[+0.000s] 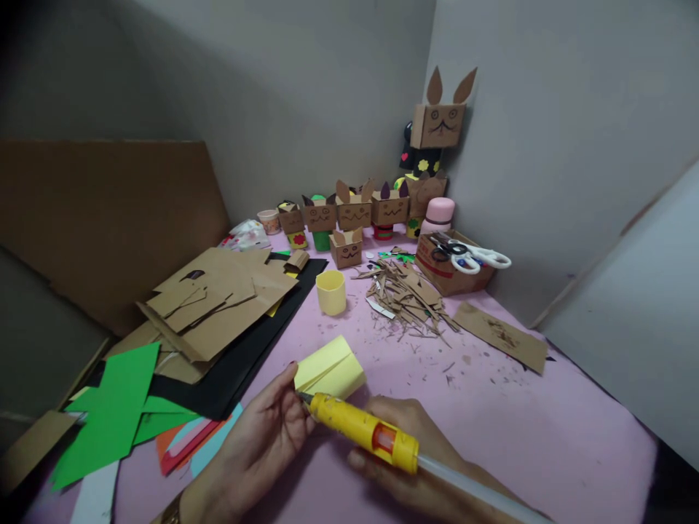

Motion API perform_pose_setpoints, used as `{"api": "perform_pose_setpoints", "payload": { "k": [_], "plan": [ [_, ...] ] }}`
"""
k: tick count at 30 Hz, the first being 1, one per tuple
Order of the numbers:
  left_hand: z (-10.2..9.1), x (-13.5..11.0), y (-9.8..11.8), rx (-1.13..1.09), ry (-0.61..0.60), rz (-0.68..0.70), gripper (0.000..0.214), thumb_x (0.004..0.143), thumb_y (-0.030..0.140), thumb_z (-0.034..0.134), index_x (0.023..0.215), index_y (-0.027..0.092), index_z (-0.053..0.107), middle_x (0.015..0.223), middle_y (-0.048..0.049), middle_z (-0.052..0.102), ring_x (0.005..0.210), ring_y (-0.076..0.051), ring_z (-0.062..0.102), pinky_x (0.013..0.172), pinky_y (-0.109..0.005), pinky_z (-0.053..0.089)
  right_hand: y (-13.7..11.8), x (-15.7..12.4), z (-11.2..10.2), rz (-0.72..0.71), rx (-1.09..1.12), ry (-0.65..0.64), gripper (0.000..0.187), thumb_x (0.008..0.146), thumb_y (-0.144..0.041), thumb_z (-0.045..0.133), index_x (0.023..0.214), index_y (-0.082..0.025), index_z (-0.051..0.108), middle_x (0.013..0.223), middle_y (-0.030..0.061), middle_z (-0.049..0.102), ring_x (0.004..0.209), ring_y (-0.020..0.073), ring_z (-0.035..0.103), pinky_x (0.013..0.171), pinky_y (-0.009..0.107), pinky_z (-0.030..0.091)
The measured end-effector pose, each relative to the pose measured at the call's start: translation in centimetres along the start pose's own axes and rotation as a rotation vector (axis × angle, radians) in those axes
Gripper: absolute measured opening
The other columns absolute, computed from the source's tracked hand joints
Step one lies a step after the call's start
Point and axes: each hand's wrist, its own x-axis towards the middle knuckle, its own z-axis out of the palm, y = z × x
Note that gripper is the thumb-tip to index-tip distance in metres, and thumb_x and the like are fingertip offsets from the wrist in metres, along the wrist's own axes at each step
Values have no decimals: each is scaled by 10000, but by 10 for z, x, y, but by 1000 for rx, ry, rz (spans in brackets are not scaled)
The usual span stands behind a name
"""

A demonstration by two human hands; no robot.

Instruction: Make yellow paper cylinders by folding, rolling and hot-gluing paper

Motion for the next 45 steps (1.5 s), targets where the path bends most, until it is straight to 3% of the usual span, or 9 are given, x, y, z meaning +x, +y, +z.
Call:
{"api": "perform_pose_setpoints", "payload": {
  "k": [7,17,26,45],
  "plan": [
    [-2,2,-3,40,-58,15,297,918,205,395,1011,38,622,902,-154,728,872,-222,683,802,-322,532,2,1,0,38,-18,19,301,734,-444,549,623,-195,423,585,-21,448,502,103,364,455,254,307],
    [-2,0,-3,55,2,58,276,917,187,398,991,49,625,921,-154,725,838,-200,690,790,-313,540,5,3,1,50,-23,32,265,724,-384,570,614,-194,421,567,-36,447,492,91,362,442,239,309],
    [-5,2,-4,72,-40,47,294,920,216,396,1011,53,624,939,-156,724,876,-216,681,799,-318,533,4,3,1,60,-29,36,278,722,-386,563,587,-199,408,557,-40,437,484,92,348,446,246,300],
    [-1,-2,-2,55,4,41,283,916,200,405,1004,50,627,920,-152,732,830,-206,694,769,-312,545,4,4,3,94,-50,52,280,704,-317,587,557,-197,381,521,-57,431,461,71,345,420,211,302]
  ]
}}
